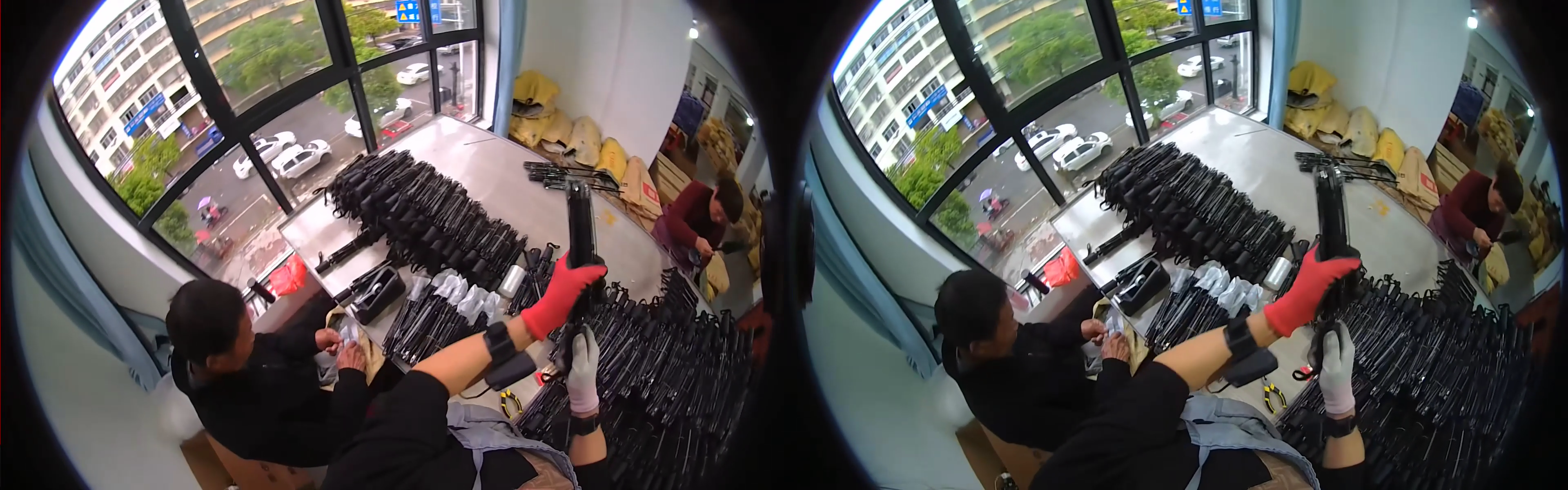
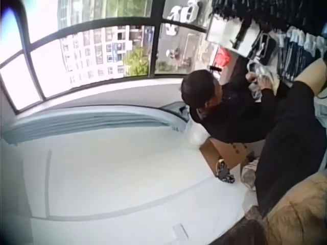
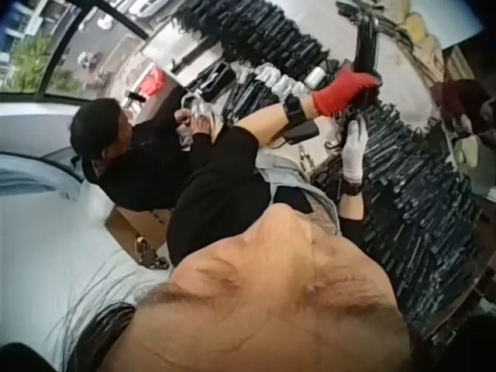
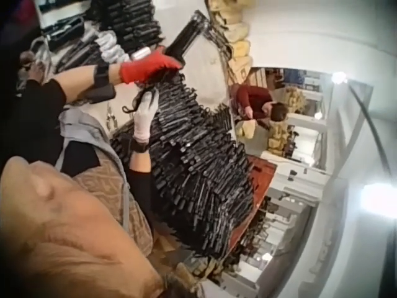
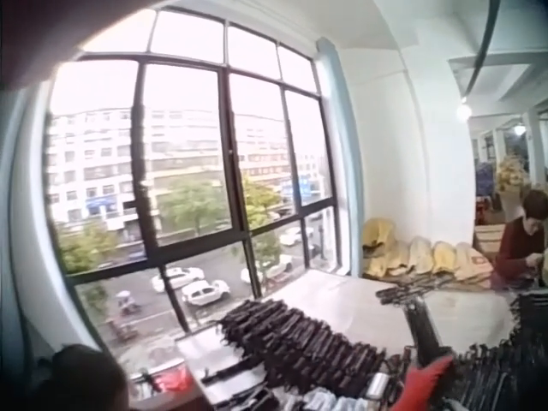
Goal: The person picks up an umbrella frame, opens it, and closes it. They then use pliers to cut a wire on the frame before placing it into a plastic sleeve and setting it onto a pile.
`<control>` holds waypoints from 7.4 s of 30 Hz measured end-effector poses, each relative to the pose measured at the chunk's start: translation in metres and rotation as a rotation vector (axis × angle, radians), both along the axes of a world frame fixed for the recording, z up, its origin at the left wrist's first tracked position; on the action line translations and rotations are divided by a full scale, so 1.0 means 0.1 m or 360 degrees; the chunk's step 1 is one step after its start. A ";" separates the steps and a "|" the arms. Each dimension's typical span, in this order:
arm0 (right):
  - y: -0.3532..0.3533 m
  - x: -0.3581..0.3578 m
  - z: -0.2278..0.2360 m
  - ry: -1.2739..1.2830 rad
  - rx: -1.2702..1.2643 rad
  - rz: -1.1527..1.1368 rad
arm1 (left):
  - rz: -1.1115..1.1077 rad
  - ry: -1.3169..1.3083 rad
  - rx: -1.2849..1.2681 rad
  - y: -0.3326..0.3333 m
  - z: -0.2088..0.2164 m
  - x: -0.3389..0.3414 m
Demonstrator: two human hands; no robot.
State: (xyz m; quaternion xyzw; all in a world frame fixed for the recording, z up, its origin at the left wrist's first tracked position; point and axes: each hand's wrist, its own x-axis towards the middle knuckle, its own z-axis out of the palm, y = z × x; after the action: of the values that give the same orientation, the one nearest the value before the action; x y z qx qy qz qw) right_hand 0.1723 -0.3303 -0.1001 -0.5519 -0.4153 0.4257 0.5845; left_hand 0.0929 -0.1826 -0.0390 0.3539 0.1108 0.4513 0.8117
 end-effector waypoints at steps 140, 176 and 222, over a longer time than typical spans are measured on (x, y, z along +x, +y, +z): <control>0.30 0.66 -0.22 -0.1386 -0.1098 0.0578 | -0.0358 0.0513 -0.1070 -0.50 -1.80 -1.49; -0.09 -0.58 -0.64 -0.0953 -0.0904 0.1255 | 0.0393 0.1105 -0.0597 -0.72 -1.44 -1.33; 0.31 0.51 0.14 -0.2211 0.0332 -0.0180 | -0.1041 0.0853 0.0087 -0.10 -1.25 -0.20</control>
State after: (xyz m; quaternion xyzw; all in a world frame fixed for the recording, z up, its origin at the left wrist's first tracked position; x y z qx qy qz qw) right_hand 0.2236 -0.2992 -0.0859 -0.6578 -0.7018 -0.0983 0.2552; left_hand 0.0727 -0.1927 -0.1641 0.4967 0.1876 0.0647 0.8449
